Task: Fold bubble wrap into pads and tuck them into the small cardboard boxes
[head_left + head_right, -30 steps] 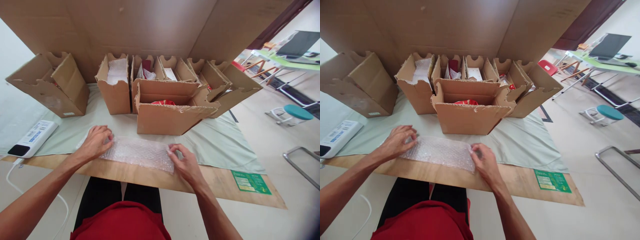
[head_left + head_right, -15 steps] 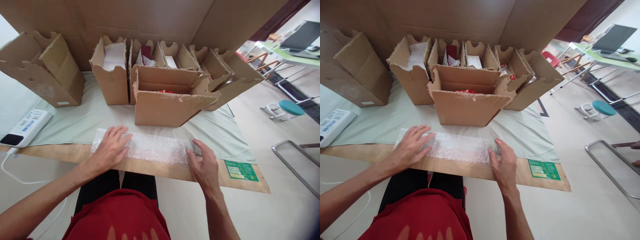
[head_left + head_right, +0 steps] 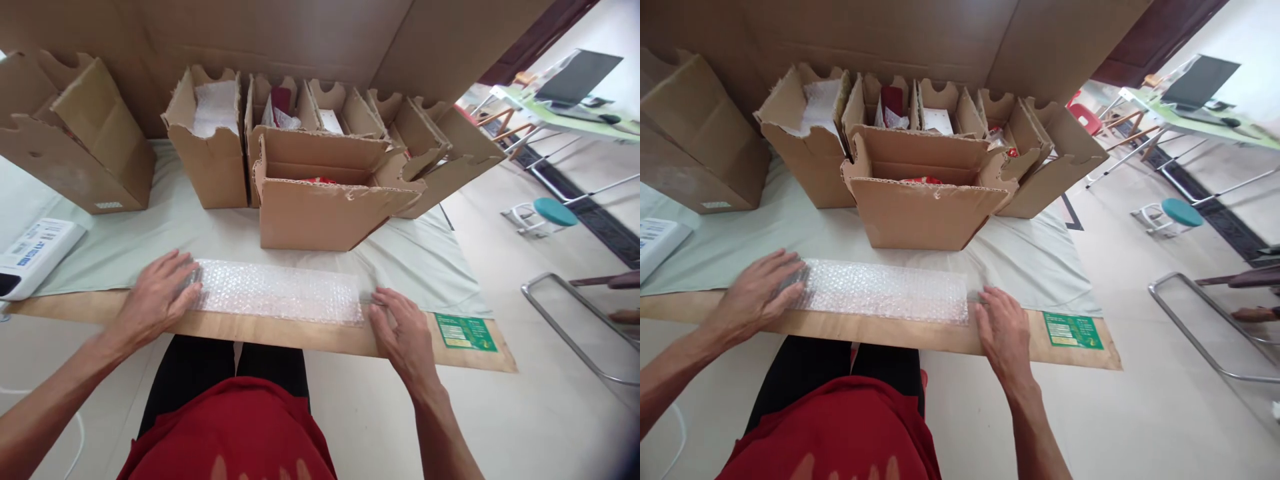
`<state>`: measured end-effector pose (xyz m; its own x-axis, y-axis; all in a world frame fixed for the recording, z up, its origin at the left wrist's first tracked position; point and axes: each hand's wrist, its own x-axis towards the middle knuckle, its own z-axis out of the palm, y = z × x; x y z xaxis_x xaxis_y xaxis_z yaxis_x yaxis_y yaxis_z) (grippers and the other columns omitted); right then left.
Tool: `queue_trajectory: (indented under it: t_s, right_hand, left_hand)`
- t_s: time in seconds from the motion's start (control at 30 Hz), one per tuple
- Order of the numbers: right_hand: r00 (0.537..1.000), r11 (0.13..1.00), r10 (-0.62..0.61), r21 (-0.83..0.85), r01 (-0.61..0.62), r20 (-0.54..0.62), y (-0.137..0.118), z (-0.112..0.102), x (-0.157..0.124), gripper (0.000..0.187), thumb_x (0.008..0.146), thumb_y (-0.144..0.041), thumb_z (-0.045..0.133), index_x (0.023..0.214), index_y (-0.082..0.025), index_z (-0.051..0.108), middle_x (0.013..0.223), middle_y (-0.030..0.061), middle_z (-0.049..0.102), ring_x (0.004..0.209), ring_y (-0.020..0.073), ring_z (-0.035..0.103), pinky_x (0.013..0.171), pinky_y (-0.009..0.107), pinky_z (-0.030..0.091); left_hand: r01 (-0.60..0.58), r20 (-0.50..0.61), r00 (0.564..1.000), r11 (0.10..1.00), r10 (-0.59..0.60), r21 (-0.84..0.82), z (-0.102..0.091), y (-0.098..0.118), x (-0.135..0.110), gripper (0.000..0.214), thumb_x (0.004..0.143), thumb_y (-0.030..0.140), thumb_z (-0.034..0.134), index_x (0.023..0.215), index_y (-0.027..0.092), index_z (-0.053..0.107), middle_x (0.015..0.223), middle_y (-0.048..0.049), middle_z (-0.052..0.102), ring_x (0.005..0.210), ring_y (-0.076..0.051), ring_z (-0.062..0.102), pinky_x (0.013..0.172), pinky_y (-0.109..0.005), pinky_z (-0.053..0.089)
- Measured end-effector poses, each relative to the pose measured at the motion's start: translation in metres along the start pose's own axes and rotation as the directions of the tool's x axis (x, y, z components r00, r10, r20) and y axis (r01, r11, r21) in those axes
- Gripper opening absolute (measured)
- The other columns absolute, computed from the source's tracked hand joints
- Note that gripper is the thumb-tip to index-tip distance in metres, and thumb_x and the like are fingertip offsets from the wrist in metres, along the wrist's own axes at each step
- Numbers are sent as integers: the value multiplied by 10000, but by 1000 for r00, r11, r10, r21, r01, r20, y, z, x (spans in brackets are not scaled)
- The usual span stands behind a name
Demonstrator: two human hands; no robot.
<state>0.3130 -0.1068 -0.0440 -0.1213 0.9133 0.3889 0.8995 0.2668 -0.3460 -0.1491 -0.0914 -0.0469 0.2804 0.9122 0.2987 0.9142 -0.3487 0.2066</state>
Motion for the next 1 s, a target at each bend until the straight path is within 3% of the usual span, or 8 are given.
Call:
queue_trajectory:
  t_s: [0.1, 0.17, 0.33, 0.5, 0.6, 0.7, 0.8, 1.0]
  right_hand:
    - [999, 999, 41, -7, -41, -5, -3, 11, 20, 380, 982, -433, 475, 1179, -176, 673, 1292, 162, 689, 1208, 344, 618, 985, 532, 482]
    - [996, 996, 86, 4, -86, 38, -12, 24, 36, 432, 943, -483, 488, 1170, -164, 670, 1335, 184, 661, 1236, 386, 591, 988, 584, 460]
    - [979, 952, 185, 231, -199, 81, -29, 29, 45, 314, 852, -523, 583, 802, -219, 643, 1188, 132, 725, 1105, 343, 645, 968, 538, 466]
    - [847, 643, 478, 565, -517, 231, -45, -4, 25, 358, 764, -509, 760, 940, -220, 644, 694, 2, 655, 603, 170, 583, 570, 283, 467]
    - [776, 444, 548, 677, -587, 314, -64, -23, 16, 565, 722, -483, 832, 1179, -219, 631, 656, -32, 619, 555, 141, 558, 520, 242, 449]
    - [771, 314, 498, 746, -587, 396, -93, -36, 15, 660, 770, -449, 822, 1349, -255, 571, 684, -39, 624, 535, 121, 554, 500, 222, 448]
    - [813, 243, 356, 794, -557, 462, -125, -32, 25, 638, 812, -430, 790, 1391, -292, 560, 707, -39, 629, 545, 114, 555, 496, 213, 445]
    - [828, 261, 115, 788, -558, 549, -173, 32, 69, 487, 801, -483, 763, 1216, -242, 683, 764, -11, 639, 645, 146, 593, 561, 262, 533]
  left_hand:
    - [40, -127, 991, 999, -37, 16, 2, 1, 2, 352, 972, 357, 481, 1209, 170, 662, 1346, -163, 642, 1352, -373, 521, 1093, -559, 464]
    - [48, -115, 992, 998, -44, 40, 8, 5, 5, 358, 948, 341, 480, 1201, 167, 666, 1336, -175, 641, 1341, -379, 523, 1079, -566, 471]
    - [54, -21, 998, 998, -53, 43, 10, 5, 7, 391, 909, 321, 513, 1213, 134, 674, 1348, -216, 623, 1332, -414, 509, 1059, -596, 465]
    - [-42, -122, 992, 993, 28, -113, -2, 55, 13, 301, 946, 232, 523, 1198, 152, 665, 1307, -175, 647, 1258, -344, 555, 1055, -551, 468]
    - [-222, -6, 973, 929, 231, -297, 5, 104, 19, 239, 936, 188, 553, 1141, 173, 674, 1274, -134, 664, 1206, -295, 574, 1035, -495, 481]
    - [-275, 123, 932, 885, 342, -376, 18, 131, 24, 190, 886, 165, 614, 1062, 172, 685, 1243, -128, 669, 1165, -302, 583, 1003, -492, 483]
    - [-281, 123, 925, 864, 361, -417, 22, 128, 24, 196, 865, 147, 628, 1050, 171, 687, 1259, -132, 662, 1208, -308, 562, 1044, -501, 459]
    - [-265, -81, 961, 809, 263, -525, 12, 107, 0, 184, 862, 101, 580, 968, 186, 704, 1136, -109, 722, 1204, -282, 593, 1063, -475, 478]
